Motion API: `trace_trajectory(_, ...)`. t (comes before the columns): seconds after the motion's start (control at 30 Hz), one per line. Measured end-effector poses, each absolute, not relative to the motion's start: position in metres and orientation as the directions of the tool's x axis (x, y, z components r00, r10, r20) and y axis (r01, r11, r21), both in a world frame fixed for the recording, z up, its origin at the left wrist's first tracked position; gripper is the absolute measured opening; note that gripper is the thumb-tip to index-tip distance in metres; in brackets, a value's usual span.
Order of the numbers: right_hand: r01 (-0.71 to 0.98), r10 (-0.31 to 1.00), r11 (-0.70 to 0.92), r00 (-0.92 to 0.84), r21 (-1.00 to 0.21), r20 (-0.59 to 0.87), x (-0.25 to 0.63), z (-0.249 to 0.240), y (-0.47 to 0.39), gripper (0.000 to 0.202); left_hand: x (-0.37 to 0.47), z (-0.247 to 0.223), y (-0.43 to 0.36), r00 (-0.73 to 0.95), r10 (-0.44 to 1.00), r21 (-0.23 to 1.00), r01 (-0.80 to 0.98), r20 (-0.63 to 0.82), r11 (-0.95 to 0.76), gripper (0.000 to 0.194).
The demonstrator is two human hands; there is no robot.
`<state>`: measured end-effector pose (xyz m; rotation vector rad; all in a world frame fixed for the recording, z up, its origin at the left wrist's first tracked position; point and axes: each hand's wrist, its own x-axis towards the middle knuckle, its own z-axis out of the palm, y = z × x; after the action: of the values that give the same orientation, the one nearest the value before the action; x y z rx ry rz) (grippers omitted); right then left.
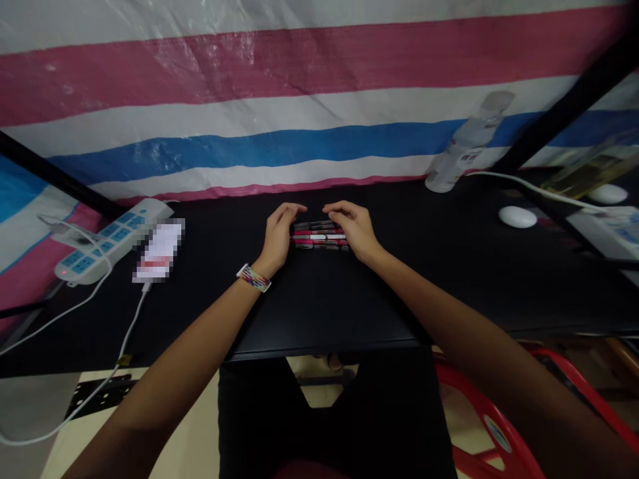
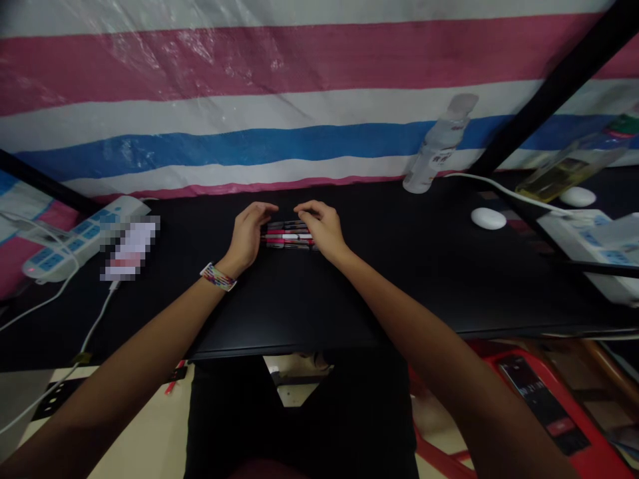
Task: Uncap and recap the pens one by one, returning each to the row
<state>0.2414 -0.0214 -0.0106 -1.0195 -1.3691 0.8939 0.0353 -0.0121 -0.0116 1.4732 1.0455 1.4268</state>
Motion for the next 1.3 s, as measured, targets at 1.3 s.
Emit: trace_trajectory(1.3, 0.634, 0.745, 0.635, -0.35, -0.442, 0.569, 0.254, 0.026, -0.057, 0.007, 0.029, 0.021, -0.041, 0.325, 0.779, 0.659, 0.416, 0.535, -0.626, 0.035)
